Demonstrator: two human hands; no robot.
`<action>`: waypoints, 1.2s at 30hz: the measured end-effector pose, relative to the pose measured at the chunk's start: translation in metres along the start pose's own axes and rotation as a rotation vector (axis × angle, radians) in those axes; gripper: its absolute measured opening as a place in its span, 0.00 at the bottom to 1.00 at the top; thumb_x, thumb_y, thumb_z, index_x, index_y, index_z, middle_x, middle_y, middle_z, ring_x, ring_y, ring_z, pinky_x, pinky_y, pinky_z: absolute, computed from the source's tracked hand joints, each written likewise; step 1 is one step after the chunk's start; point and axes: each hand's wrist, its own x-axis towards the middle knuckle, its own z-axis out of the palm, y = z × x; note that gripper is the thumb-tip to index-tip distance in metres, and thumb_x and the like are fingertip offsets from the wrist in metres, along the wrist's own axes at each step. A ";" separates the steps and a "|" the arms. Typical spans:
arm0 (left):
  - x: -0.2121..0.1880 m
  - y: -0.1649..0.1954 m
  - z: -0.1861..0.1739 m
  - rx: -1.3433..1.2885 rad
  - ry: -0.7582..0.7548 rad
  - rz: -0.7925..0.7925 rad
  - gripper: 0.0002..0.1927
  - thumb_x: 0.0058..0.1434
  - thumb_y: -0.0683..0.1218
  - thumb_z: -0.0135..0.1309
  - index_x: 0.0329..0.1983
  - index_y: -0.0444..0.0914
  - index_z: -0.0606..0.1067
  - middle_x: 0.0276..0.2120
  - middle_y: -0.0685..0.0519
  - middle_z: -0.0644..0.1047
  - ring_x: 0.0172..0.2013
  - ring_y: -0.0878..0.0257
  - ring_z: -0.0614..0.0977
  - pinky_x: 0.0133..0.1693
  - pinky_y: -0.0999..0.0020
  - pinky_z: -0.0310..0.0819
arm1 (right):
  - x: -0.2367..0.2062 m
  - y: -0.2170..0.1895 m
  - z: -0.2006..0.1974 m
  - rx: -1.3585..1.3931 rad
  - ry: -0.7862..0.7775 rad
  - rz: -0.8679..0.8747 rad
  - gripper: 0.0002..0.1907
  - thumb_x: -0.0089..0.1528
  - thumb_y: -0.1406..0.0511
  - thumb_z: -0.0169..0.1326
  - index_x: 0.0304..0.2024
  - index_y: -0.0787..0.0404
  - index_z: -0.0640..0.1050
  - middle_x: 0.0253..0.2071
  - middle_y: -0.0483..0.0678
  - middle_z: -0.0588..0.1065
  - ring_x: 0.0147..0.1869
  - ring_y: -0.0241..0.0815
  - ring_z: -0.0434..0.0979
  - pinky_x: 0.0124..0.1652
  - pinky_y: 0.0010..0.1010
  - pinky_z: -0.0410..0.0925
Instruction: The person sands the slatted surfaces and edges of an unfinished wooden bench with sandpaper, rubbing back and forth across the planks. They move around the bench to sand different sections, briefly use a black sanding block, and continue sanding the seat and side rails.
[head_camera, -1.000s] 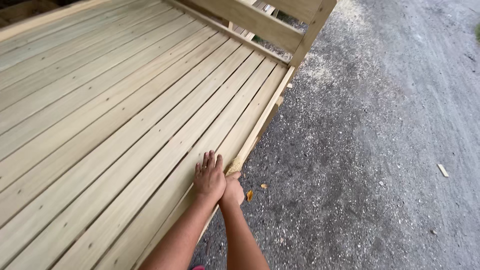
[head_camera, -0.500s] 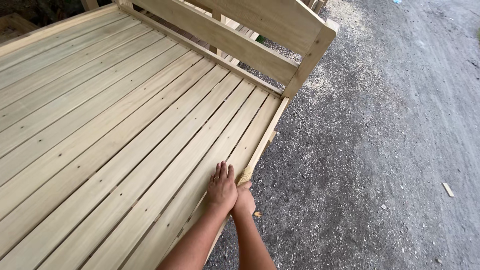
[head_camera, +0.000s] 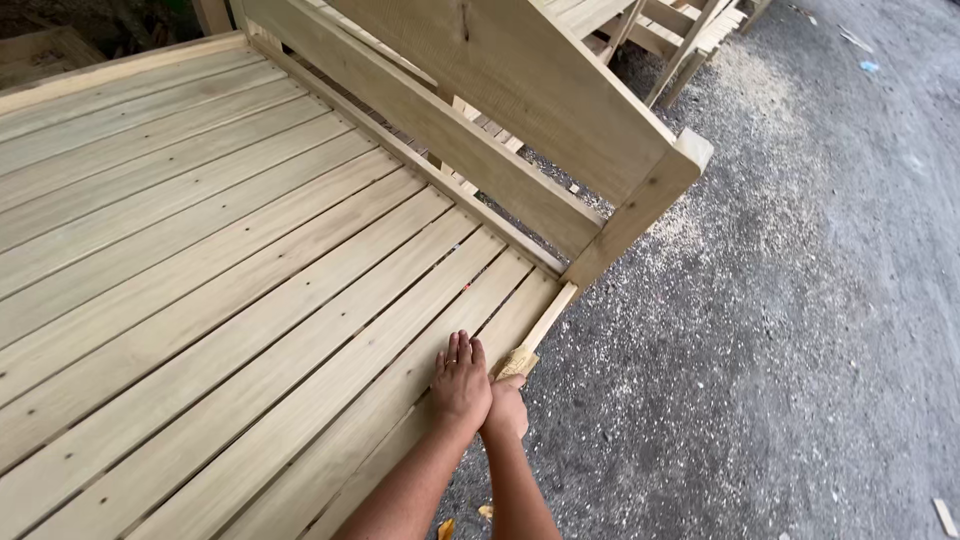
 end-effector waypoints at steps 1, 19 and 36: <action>0.014 0.008 0.000 -0.018 -0.019 -0.018 0.33 0.71 0.53 0.39 0.75 0.33 0.53 0.76 0.41 0.49 0.76 0.51 0.47 0.72 0.52 0.39 | 0.014 -0.003 -0.006 -0.044 0.015 -0.046 0.34 0.66 0.47 0.46 0.59 0.66 0.58 0.54 0.61 0.78 0.55 0.59 0.82 0.54 0.47 0.73; 0.106 0.021 0.027 -0.127 -0.069 -0.068 0.38 0.72 0.54 0.37 0.78 0.38 0.38 0.77 0.43 0.45 0.75 0.49 0.45 0.71 0.42 0.32 | 0.208 -0.043 -0.037 -0.243 0.089 -0.073 0.38 0.69 0.46 0.33 0.61 0.77 0.56 0.56 0.69 0.75 0.60 0.65 0.78 0.57 0.53 0.69; -0.020 -0.177 -0.051 -0.080 0.211 -0.411 0.37 0.71 0.54 0.37 0.78 0.38 0.41 0.77 0.49 0.46 0.76 0.55 0.45 0.71 0.42 0.33 | 0.130 -0.042 0.029 -0.497 0.021 -0.023 0.27 0.71 0.51 0.35 0.54 0.69 0.69 0.40 0.61 0.81 0.37 0.51 0.85 0.33 0.39 0.76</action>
